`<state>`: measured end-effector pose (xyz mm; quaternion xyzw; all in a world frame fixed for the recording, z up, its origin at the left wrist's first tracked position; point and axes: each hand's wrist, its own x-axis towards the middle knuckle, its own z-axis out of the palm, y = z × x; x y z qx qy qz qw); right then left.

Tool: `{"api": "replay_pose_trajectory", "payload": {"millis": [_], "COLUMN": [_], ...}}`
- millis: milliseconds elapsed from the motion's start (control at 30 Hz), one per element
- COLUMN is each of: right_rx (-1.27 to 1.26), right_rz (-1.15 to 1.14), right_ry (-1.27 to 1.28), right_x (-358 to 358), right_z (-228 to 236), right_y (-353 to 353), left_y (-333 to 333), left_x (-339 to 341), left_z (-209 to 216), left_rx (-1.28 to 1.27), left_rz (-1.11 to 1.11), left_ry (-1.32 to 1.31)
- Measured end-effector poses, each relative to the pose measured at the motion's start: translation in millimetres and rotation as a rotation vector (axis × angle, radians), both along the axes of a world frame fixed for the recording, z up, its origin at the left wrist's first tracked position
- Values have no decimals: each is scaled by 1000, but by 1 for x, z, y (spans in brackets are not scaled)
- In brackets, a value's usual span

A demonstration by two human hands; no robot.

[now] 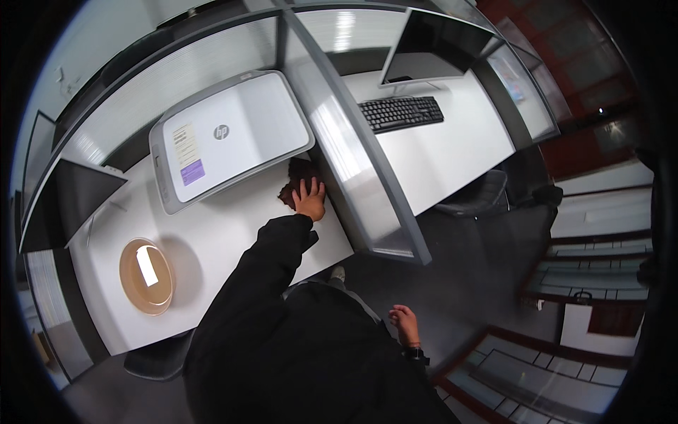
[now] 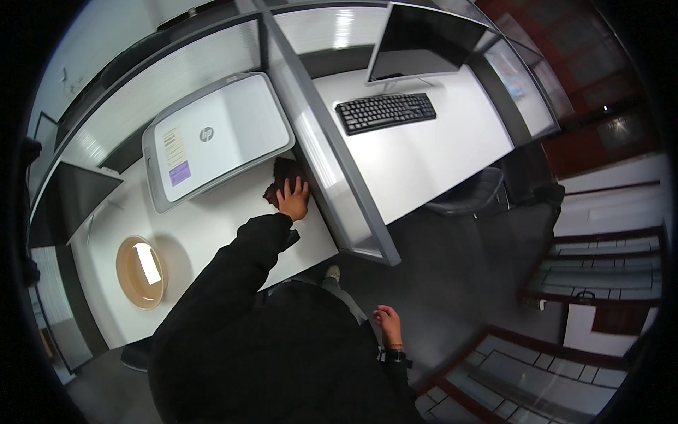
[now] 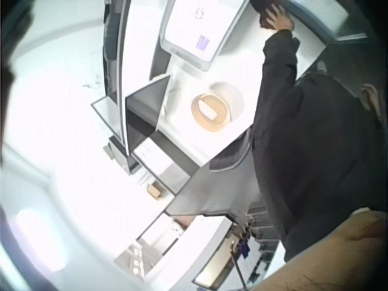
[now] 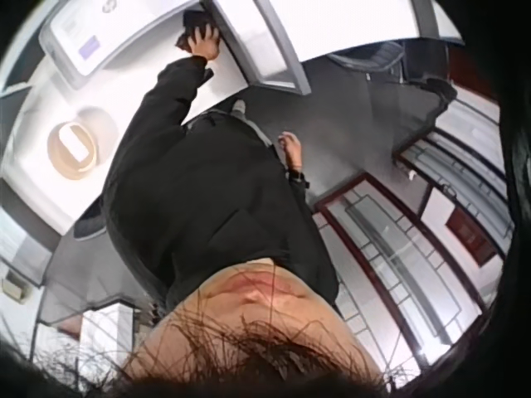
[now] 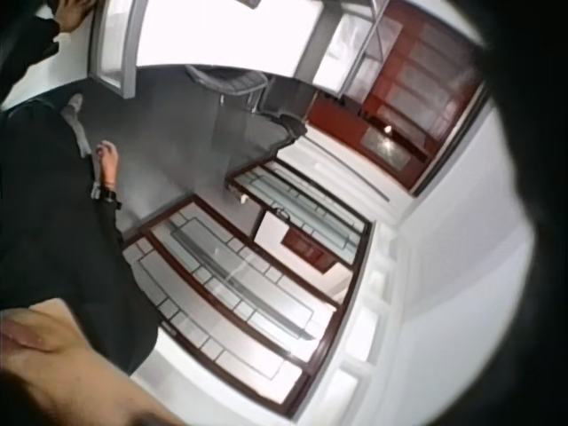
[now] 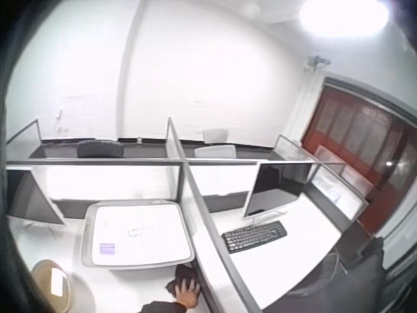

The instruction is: The person wipes a white desk surface and a printer with a dark cloth. They move a beige bowl to access the area underneath, then wipe the desk edge and a nearby partition. The cloth is wrung out in the bowl and used again to wipe the partition.

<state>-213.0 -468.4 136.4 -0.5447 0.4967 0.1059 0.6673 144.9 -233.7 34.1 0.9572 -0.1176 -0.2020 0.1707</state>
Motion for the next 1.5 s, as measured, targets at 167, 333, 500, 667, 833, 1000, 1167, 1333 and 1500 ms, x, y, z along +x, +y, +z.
{"api": "replay_pose_trajectory", "payload": {"millis": [167,333,500,667,833,1000,1167,1333,1500], "right_rx": [18,84,102,20,20,5,11,7,-16], "right_rz": [-16,104,352,709,882,944,893,862,766], "right_ry": [-4,-15,-8,32,58,67,54,70,100], "right_x": [-6,26,74,112,130,137,128,122,109], "right_z": [-2,-15,-19,-19,-22,-24,-27,-25,-21], "right_y": [-3,-8,-4,9,23,34,35,32,31], "left_y": [13,31,56,111,159,211,253,280,299], "left_x": [-20,-85,-163,-223,-258,-271,-266,-245,-193], "left_z": [-10,-16,1,19,21,17,14,14,9], "left_rx": [-24,-74,-36,-110,-19,-20,24,69,49], "left_rz": [-126,-187,-160,22,317,590,806,929,936], "left_ry": [-69,-243,-115,-127,-97,-39,-55,48,123]}}
